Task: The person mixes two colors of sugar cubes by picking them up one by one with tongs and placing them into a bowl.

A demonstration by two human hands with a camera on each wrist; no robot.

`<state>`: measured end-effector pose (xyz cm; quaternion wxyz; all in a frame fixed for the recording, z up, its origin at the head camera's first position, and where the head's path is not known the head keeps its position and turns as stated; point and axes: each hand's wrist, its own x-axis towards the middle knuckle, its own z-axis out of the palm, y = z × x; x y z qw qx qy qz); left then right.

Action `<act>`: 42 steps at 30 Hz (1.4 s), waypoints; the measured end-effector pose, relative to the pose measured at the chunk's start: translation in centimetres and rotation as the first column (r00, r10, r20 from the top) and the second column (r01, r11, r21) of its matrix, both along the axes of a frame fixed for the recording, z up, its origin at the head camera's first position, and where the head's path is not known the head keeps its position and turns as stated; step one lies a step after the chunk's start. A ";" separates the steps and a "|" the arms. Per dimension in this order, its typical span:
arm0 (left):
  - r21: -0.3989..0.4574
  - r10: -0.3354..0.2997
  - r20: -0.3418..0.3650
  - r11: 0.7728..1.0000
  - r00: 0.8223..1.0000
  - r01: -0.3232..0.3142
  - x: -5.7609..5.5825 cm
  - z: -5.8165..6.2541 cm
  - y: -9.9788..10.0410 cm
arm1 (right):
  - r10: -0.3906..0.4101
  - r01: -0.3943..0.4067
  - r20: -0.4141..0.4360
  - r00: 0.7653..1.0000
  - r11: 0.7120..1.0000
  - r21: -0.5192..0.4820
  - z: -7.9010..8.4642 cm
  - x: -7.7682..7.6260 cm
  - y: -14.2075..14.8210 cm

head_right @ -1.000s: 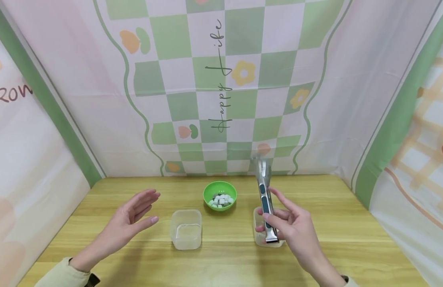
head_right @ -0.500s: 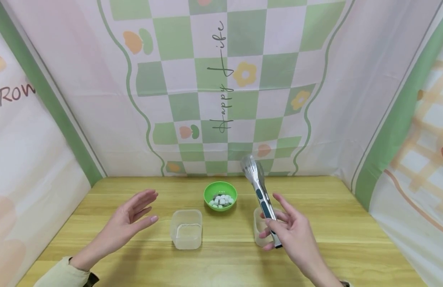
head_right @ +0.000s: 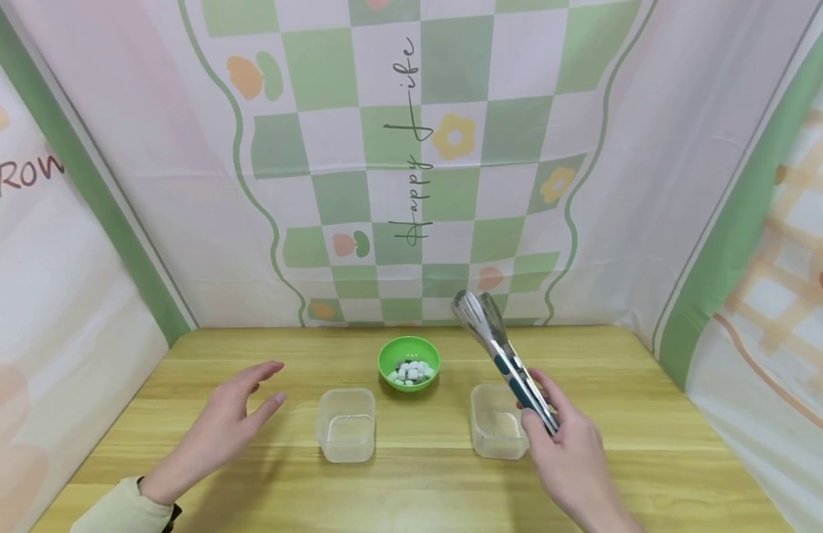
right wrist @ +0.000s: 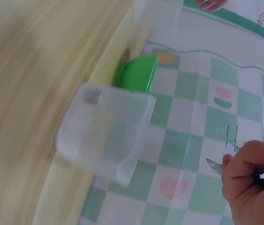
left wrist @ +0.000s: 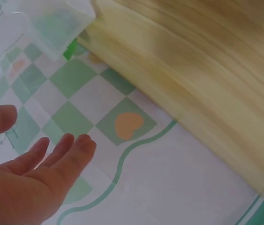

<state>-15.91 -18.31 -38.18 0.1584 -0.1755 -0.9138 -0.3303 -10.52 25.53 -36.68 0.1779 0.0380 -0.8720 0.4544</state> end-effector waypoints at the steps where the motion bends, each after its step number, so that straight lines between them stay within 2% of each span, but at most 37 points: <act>1: -0.013 0.004 -0.009 1.000 1.000 -0.004 0.0 0.0 0.0 | -0.029 0.030 -0.020 0.999 0.999 0.037 -0.1 0.1 0.2; 3: -0.035 0.015 -0.019 0.999 1.000 -0.015 0.1 0.0 0.1 | -0.076 0.081 -0.064 0.995 0.993 0.091 -0.2 0.3 0.7; 7: -0.065 0.034 -0.023 0.997 0.999 -0.035 0.2 -0.1 0.2 | -0.117 0.142 -0.168 0.979 0.979 0.147 -0.8 0.6 2.2; 10: -0.088 0.045 -0.028 0.995 0.999 -0.047 0.3 0.0 0.2 | -0.133 0.171 -0.198 0.971 0.967 0.190 -1.2 0.9 3.7; 19: -0.098 0.049 -0.019 0.994 0.999 -0.050 0.5 -0.1 0.5 | -0.150 0.190 -0.138 0.979 0.919 0.346 -3.3 1.6 8.4; 28: -0.093 0.050 0.023 0.994 0.998 -0.048 0.3 0.1 0.6 | -0.169 0.198 -0.105 0.980 0.879 0.433 -5.3 1.4 10.9; 31: -0.095 0.045 0.033 0.995 0.998 -0.042 0.3 0.0 0.5 | -0.169 0.172 -0.048 0.984 0.867 0.469 -6.0 1.3 11.6; 35: -0.081 0.032 0.045 0.996 0.998 -0.029 0.4 -0.1 0.4 | -0.166 0.123 0.043 0.985 0.860 0.495 -7.0 1.3 12.3; 42: -0.089 0.003 0.088 0.996 0.996 0.005 0.6 -0.4 0.6 | -0.151 0.094 0.073 0.986 0.861 0.500 -8.1 0.9 12.9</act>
